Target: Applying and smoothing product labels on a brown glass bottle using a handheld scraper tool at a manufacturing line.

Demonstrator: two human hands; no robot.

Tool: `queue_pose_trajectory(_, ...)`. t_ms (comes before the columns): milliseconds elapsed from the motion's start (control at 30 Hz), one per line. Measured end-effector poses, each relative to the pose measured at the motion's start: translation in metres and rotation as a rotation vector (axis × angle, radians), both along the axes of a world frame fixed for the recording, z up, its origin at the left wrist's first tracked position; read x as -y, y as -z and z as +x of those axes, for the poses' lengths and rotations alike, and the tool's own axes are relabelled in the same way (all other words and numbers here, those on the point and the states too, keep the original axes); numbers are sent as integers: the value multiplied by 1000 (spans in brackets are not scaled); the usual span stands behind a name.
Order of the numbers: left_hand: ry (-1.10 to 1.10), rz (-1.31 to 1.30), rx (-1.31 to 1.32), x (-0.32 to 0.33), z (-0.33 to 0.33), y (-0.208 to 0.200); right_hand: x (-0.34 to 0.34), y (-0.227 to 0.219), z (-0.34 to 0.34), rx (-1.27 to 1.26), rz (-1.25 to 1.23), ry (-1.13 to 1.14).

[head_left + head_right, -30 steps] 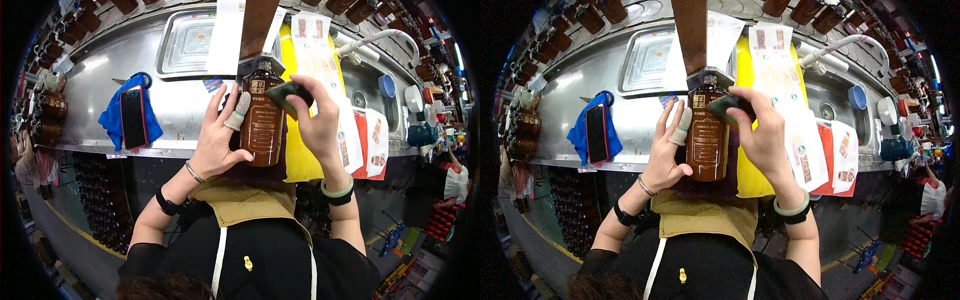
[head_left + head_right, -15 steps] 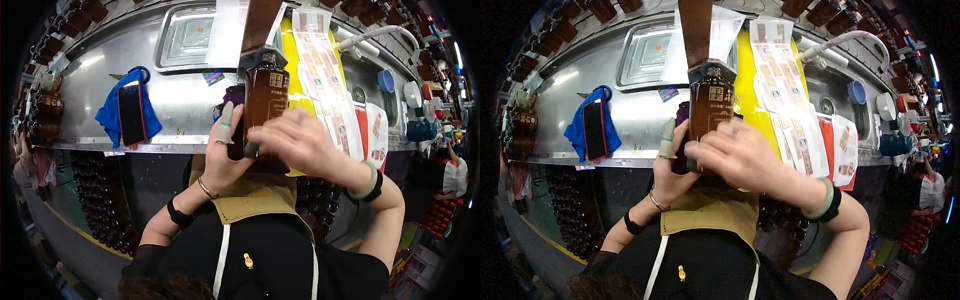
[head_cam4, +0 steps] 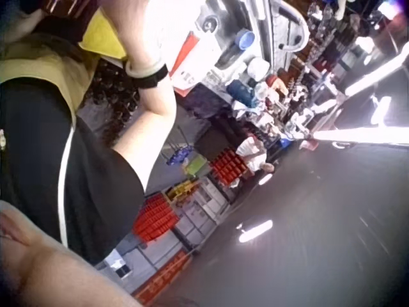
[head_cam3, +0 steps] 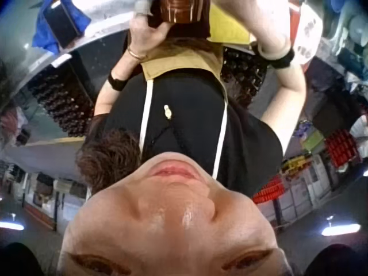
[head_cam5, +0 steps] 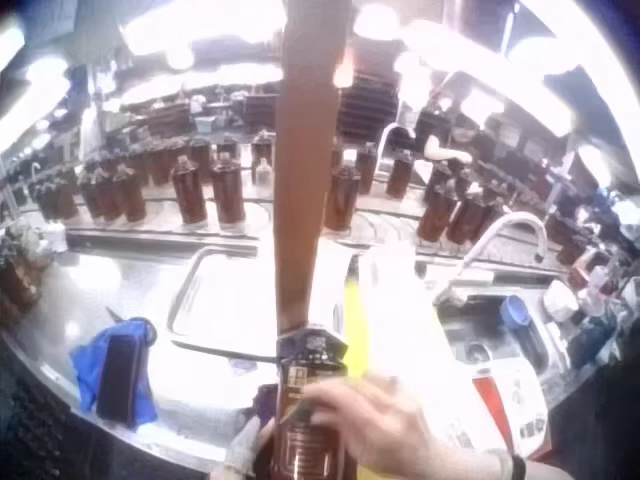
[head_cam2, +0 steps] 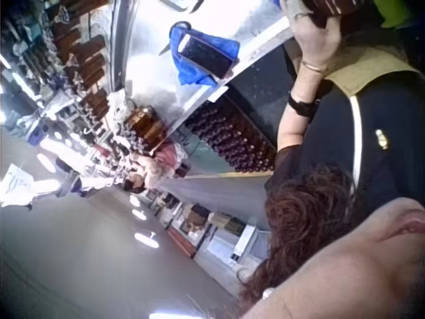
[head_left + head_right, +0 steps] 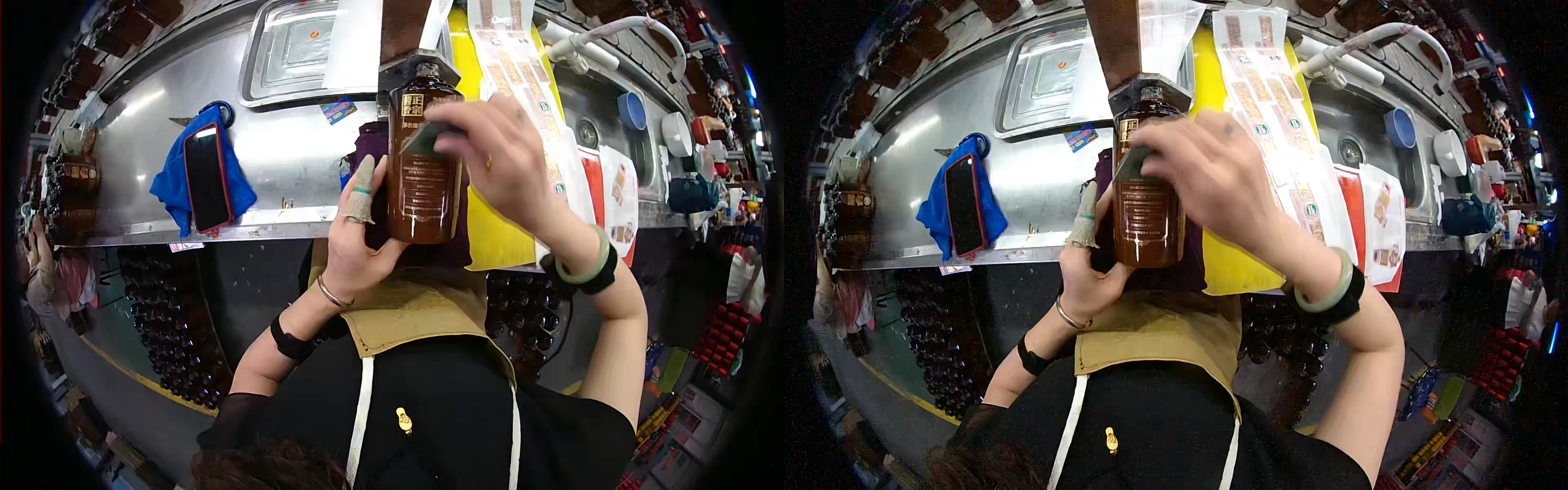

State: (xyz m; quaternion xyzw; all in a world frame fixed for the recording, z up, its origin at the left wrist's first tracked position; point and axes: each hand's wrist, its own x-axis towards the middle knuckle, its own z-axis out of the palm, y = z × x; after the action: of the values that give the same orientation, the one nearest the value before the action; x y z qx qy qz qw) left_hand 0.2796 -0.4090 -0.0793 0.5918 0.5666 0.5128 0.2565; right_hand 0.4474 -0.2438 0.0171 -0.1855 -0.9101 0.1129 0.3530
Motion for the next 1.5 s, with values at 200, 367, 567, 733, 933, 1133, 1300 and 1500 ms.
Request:
queue_pose_trajectory(200, 41, 1, -63, -2, 0, 6, 26, 27, 31, 21, 189, -363)
queue_pose_trajectory(367, 7, 48, -95, -2, 2, -3, 21, 11, 10, 44, -60, -103)
queue_pose_trajectory(567, -110, 102, -230, 0, 4, -21, -29, -1, 8, 85, 403, -30)
queue_pose_trajectory(733, -99, 145, -307, -4, -2, -18, 44, -4, 14, 103, 117, -576)
queue_pose_trajectory(933, 47, -44, -103, -4, -8, -4, 41, 21, 37, 31, 174, -213)
queue_pose_trajectory(1133, -113, 138, -214, -14, 11, -19, 72, 9, 47, -54, -398, -137)
queue_pose_trajectory(1300, 16, 67, -84, -18, 3, -8, 67, 12, 73, -137, -622, 207)
queue_pose_trajectory(1500, -83, 79, -280, -11, 5, -23, 32, 29, 119, 68, -396, 423)
